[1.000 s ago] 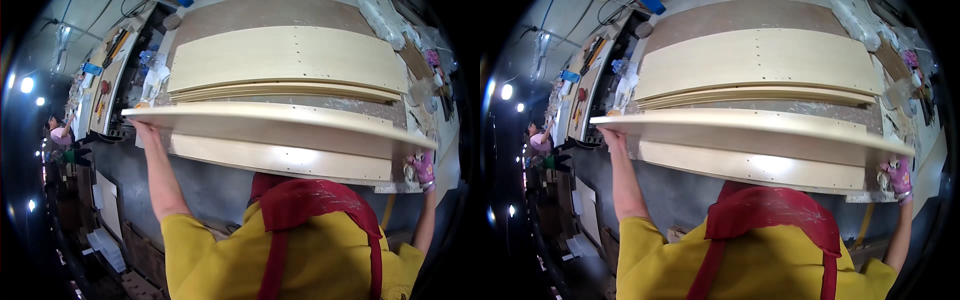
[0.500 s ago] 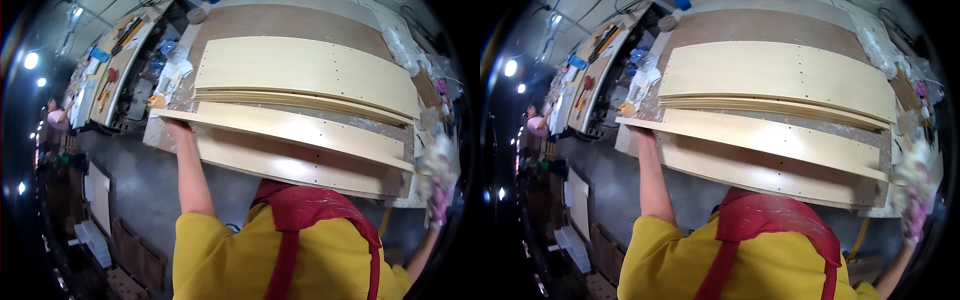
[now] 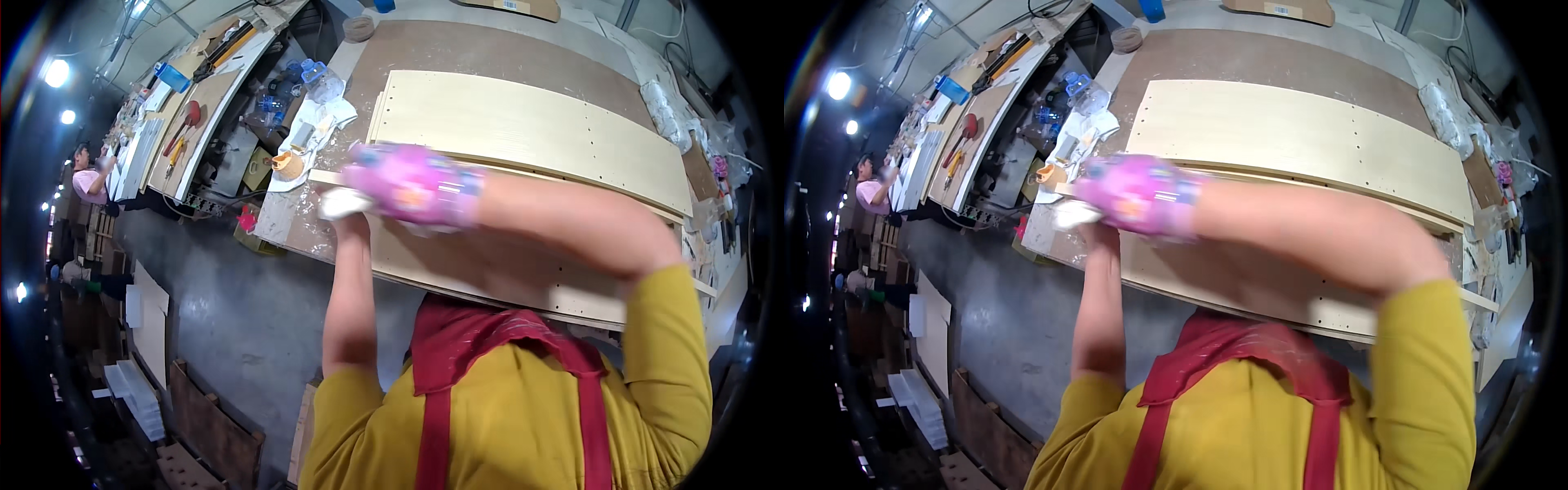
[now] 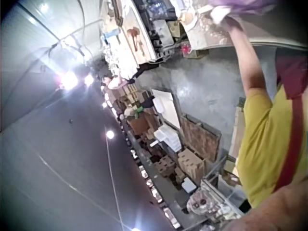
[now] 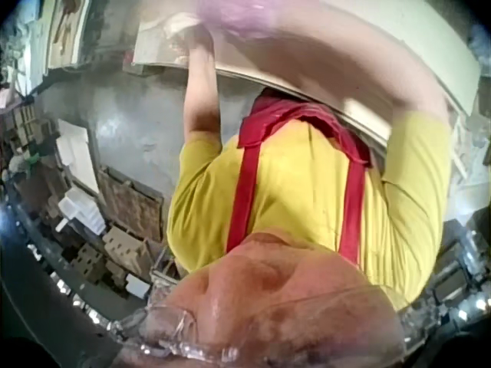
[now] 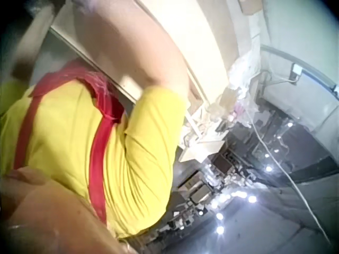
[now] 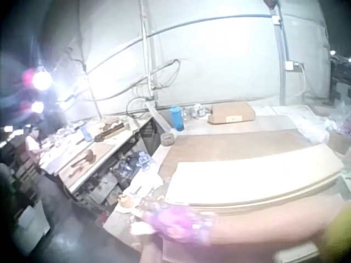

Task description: The person wipes the surface of a light-colored wooden board with a white cloth. They flip the board over to wipe the other side and continue wiping the edges and surfaces repeatedly. The person occasionally pauses to adjust the cloth or pick up a bottle from the table.

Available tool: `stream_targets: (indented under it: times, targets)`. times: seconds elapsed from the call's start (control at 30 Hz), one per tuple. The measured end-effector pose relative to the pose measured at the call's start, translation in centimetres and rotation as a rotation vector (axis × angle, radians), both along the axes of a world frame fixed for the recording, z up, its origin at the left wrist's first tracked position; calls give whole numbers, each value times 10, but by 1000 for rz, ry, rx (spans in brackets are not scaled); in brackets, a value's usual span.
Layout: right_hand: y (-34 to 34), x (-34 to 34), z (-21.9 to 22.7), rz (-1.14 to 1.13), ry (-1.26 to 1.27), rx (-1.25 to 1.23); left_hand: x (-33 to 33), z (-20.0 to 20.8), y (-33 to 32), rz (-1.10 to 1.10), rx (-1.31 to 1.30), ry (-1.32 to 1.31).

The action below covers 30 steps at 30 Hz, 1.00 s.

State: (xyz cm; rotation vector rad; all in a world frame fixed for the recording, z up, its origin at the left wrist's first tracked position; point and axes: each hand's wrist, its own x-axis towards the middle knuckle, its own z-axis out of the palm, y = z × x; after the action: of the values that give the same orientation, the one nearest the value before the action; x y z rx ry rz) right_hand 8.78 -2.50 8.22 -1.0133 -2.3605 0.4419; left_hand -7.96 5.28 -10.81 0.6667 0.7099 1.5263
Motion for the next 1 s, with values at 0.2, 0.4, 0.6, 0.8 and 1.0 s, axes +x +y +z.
stream_targets:
  times: [0.2, 0.4, 0.6, 0.8, 1.0]
  targets:
    - [34, -31, -12, -117, 50, -535, -1, 6, -2, 25, 47, 99]
    - [-162, 187, 20, -360, -423, -36, 24, 52, -4, 197, -337, 98]
    - [-254, 251, 18, -707, -556, 27, -21, 20, 15, 137, -288, 358]
    - [-254, 254, 11, -711, -514, 128, 35, 167, -49, 269, 791, 1358]
    - [-173, 181, 15, -531, -10, -303, 119, 164, -95, -339, 1252, 1719]
